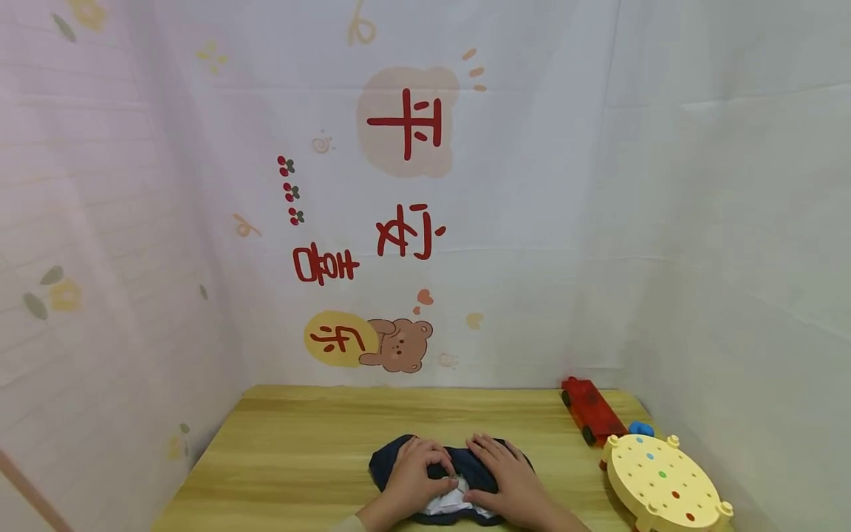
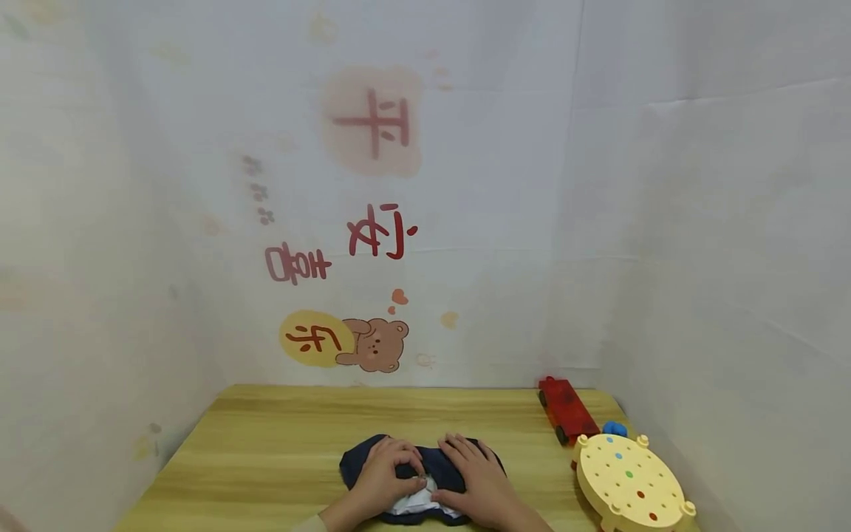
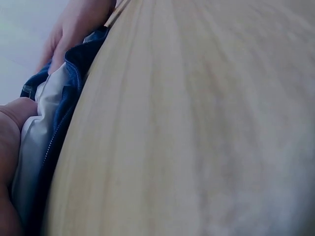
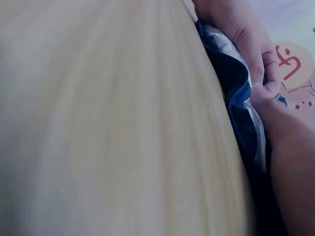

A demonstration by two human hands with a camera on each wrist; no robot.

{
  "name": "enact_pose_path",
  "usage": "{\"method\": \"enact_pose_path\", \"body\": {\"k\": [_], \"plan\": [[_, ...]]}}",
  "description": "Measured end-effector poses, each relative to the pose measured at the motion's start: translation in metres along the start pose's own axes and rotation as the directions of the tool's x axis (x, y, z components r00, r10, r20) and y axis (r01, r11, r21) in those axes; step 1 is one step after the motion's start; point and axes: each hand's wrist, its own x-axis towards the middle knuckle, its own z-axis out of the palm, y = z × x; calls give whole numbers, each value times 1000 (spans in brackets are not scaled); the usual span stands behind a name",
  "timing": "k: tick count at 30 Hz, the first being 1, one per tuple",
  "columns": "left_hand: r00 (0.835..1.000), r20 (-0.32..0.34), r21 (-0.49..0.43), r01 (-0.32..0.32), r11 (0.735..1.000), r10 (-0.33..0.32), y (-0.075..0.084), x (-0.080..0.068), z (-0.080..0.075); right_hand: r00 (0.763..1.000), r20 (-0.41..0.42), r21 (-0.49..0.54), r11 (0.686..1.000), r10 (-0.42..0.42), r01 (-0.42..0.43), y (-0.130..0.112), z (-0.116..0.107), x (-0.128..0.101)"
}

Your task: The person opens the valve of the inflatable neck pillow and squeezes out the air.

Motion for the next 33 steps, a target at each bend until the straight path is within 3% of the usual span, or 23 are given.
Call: {"method": "enact_pose_path", "body": {"k": [4, 7, 13, 19, 33], "plan": [[1000, -4, -2, -1, 1000, 1, 0, 2, 1, 996, -23, 82, 993, -83, 85, -1, -7, -3], [1000, -4, -4, 4, 1000, -4, -1, 3, 1, 993, 9, 70, 990, -121, 121, -5, -9, -2], [1000, -15, -19, -3, 1000, 3, -3, 3, 0, 991, 74, -47, 992, -113, 116, -11, -4, 3], [1000, -13, -22, 19, 1000, -19, -2, -2, 1, 986, 136, -89, 990, -97, 110, -12, 1, 4], [1000, -16, -11, 15, 1000, -15, 0, 1, 2, 988, 145, -124, 989, -58, 76, -17, -3, 1]]}}
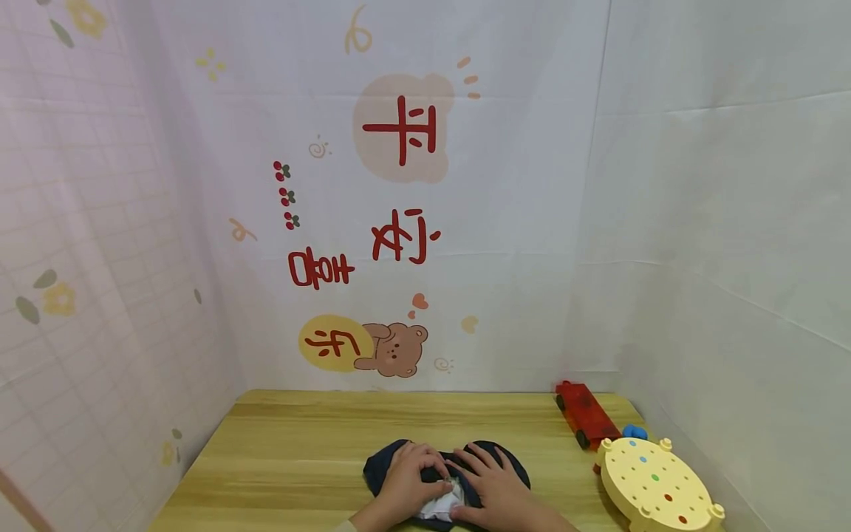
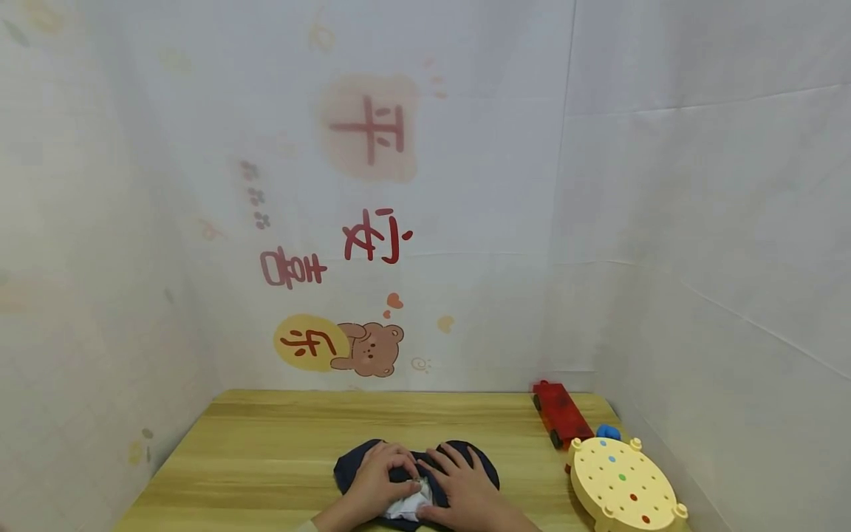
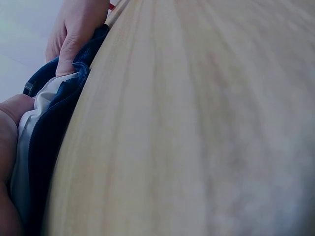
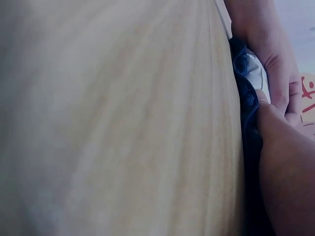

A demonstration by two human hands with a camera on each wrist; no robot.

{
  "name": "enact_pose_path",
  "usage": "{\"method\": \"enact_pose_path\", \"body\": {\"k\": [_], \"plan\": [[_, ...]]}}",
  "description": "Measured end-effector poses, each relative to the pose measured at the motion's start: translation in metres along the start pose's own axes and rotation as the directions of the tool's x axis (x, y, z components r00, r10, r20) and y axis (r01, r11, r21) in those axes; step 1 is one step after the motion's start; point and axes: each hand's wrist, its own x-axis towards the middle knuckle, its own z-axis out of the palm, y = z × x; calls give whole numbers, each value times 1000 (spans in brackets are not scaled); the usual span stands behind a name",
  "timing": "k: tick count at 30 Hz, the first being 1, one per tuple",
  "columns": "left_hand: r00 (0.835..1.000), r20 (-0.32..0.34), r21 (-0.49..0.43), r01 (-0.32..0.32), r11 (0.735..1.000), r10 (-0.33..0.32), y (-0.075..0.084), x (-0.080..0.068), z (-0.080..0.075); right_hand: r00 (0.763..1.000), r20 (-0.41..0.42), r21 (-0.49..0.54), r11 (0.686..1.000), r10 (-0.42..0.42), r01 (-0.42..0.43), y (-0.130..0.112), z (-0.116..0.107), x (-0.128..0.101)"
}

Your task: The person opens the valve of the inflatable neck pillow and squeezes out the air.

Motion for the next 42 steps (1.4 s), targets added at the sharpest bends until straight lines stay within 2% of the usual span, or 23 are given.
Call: {"method": "enact_pose_path", "body": {"k": [7, 14, 28, 42], "plan": [[1000, 10, -19, 1, 1000, -1, 0, -2, 2, 1000, 22, 15, 1000, -1, 0, 2, 4, 0], [1000, 17, -27, 6, 1000, -5, -2, -3, 4, 1000, -8, 19, 1000, -19, 19, 10, 13, 1], [1000, 5, -3, -14, 1000, 14, -1, -3, 4, 1000, -8, -54, 998, -18, 18, -3, 3, -2], [1000, -11, 38, -17, 999, 17, 1, 0, 4, 1000, -2, -37, 999, -2, 2, -1, 3, 0]]}}
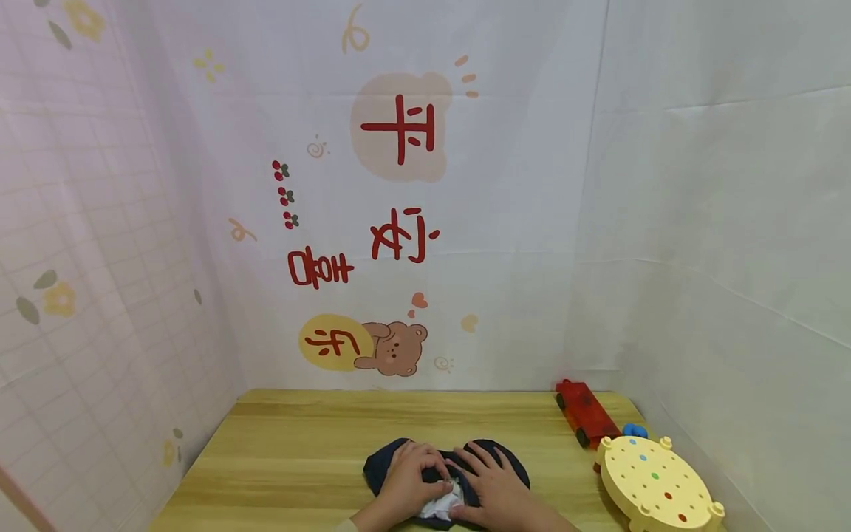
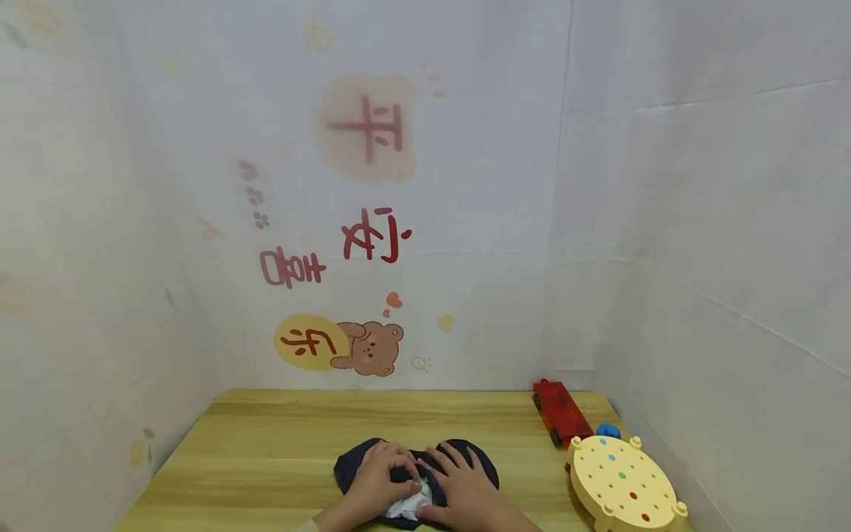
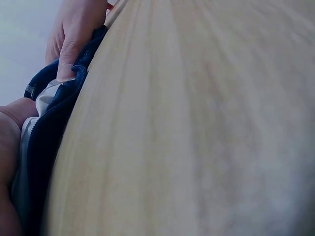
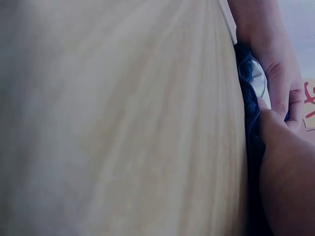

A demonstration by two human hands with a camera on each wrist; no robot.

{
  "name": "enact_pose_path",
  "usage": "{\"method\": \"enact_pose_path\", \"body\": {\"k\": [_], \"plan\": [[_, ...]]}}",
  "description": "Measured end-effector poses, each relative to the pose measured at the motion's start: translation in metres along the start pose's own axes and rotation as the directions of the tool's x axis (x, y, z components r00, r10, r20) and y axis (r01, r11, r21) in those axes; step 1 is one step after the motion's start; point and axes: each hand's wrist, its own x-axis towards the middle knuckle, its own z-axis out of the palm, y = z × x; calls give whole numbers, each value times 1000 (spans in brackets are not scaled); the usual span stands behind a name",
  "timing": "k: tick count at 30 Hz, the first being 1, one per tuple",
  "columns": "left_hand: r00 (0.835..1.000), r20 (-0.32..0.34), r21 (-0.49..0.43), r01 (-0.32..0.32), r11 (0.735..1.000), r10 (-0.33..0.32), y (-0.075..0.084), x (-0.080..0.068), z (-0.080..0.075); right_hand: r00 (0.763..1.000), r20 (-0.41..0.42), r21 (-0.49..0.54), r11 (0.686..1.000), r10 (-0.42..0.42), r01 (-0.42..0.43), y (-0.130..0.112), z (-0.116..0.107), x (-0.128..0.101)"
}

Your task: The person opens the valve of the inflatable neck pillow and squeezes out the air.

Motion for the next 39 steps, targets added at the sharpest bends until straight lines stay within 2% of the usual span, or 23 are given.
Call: {"method": "enact_pose_path", "body": {"k": [5, 9, 12, 15, 18, 22, 25, 27, 28, 33, 36, 39], "plan": [[1000, 14, 5, 8, 1000, -9, 0, -1, -2, 1000, -26, 49, 999, -13, 15, 6, 6, 3], [1000, 19, 11, -4, 1000, 4, 1, 0, -3, 998, -53, 121, 992, -27, 34, 14, -3, 2], [1000, 5, 13, -15, 1000, 15, 3, 3, -1, 993, -115, 157, 988, 23, -5, 24, -19, -1], [1000, -9, 14, -16, 1000, 16, 4, 4, 0, 968, -206, 172, 979, 144, -109, 36, -28, -4], [1000, -21, 17, -13, 1000, 13, 5, 4, 0, 947, -228, 235, 957, 224, -170, 46, -27, -7], [1000, -23, 19, -10, 1000, 11, 3, 3, 0, 951, -198, 391, 909, 238, -146, 48, -17, -10], [1000, -21, 24, -10, 1000, 11, 2, 2, 1, 947, -213, 452, 884, 242, -124, 41, -15, -12], [1000, -20, 27, -12, 1000, 13, 2, 2, 1, 947, -229, 438, 893, 223, -104, 33, -19, -13], [1000, -19, 29, -12, 1000, 12, 2, 2, 0, 950, -233, 409, 907, 206, -96, 29, -22, -13], [1000, -28, 45, -9, 999, 10, 0, 2, -2, 975, -189, 200, 977, 114, -75, 7, -23, -7], [1000, -20, 48, 2, 999, -1, -2, 2, -2, 987, -138, 94, 993, 86, -73, -4, -14, -5], [1000, -5, 43, 8, 999, -8, -2, 2, -1, 992, -110, 36, 997, 66, -62, -12, -5, -5]]}}
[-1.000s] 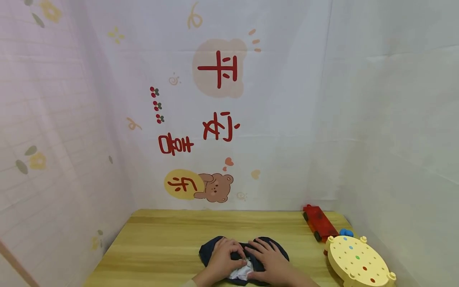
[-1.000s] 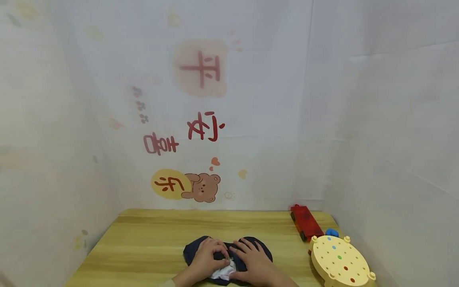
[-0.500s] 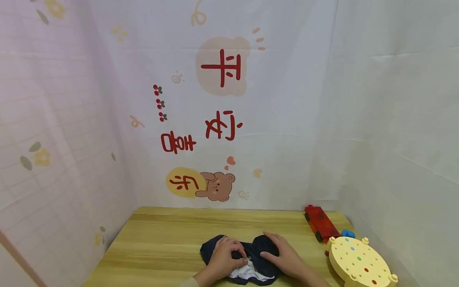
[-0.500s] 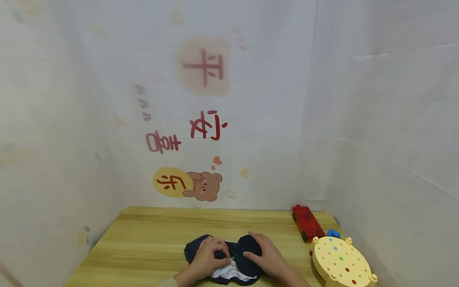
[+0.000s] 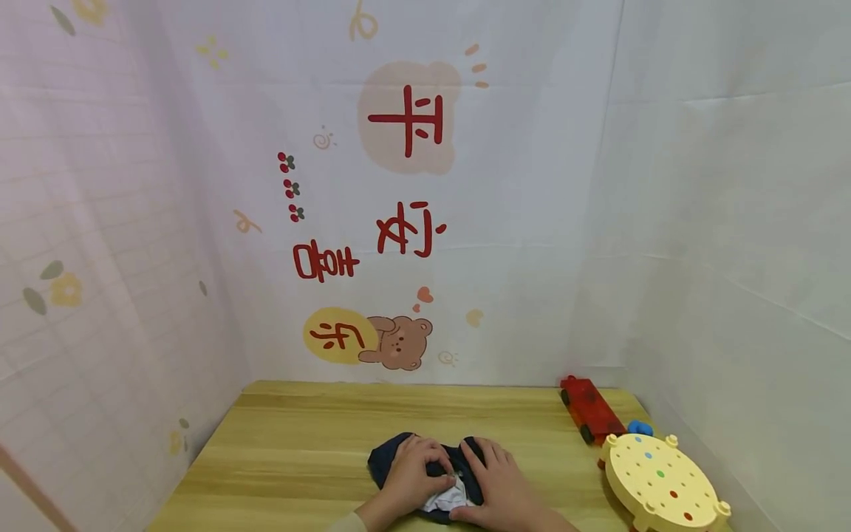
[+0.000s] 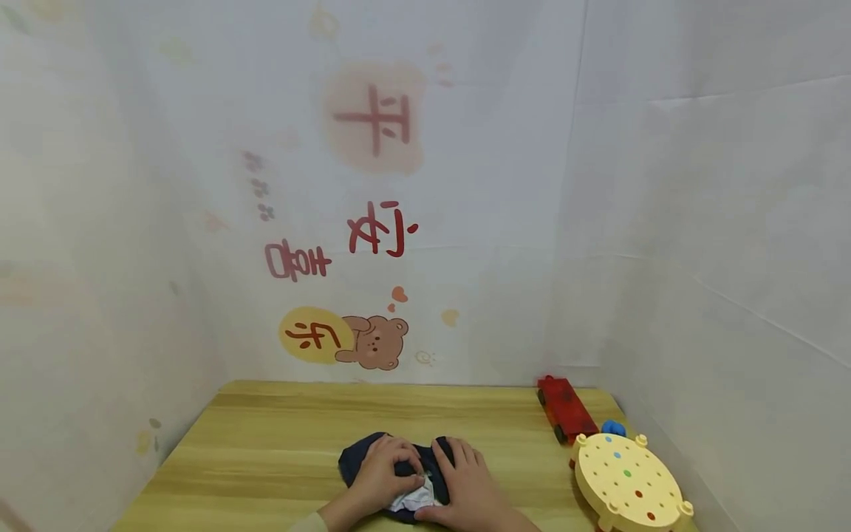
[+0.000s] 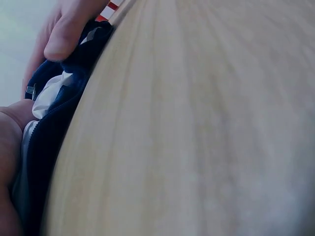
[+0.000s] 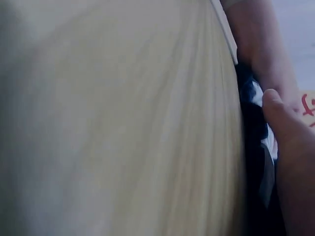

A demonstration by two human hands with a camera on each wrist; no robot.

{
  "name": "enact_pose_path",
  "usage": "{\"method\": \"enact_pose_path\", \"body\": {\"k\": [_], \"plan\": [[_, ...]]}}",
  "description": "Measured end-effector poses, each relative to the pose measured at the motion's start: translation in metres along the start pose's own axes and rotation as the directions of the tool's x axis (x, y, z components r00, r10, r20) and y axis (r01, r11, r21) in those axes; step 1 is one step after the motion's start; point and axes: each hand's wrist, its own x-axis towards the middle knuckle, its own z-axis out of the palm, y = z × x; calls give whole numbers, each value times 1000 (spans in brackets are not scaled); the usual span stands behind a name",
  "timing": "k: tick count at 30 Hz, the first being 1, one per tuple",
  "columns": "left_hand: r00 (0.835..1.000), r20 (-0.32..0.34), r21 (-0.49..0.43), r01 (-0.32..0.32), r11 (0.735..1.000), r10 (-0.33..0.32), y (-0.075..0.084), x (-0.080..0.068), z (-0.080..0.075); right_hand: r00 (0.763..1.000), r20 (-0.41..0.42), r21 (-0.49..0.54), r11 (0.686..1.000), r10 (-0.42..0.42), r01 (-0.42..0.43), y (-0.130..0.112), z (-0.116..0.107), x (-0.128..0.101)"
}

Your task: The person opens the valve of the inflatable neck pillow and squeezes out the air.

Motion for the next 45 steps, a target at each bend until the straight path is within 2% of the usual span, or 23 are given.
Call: {"method": "enact_pose_path", "body": {"k": [5, 9, 18, 35, 38, 40, 42, 45], "plan": [[1000, 6, -4, -5, 1000, 5, 0, 0, 1, 1000, 22, -38, 999, -2, 3, -6, 8, 2], [1000, 2, 6, -6, 1000, 6, 0, -1, 0, 999, 41, -61, 998, 29, -26, -10, 11, 3], [1000, -5, 27, -23, 999, 24, 0, 1, 0, 997, 61, -122, 992, 51, -43, -14, 7, 5], [1000, 1, 51, -10, 999, 10, -1, 3, 1, 995, 84, -148, 988, 53, -40, -18, 6, 7], [1000, 5, 46, -6, 999, 6, -1, 3, 1, 996, 66, -117, 992, 64, -56, -15, 7, 7], [1000, 10, 35, -6, 999, 5, 0, 4, 1, 997, 24, -61, 995, 80, -78, -11, 8, 6], [1000, 20, 16, 2, 1000, -2, 0, 4, 0, 995, -48, 32, 996, 86, -84, -8, 9, 5], [999, 33, -21, 12, 1000, -12, -1, 4, -3, 982, -186, 183, 983, 45, -10, -4, 7, 6]]}}
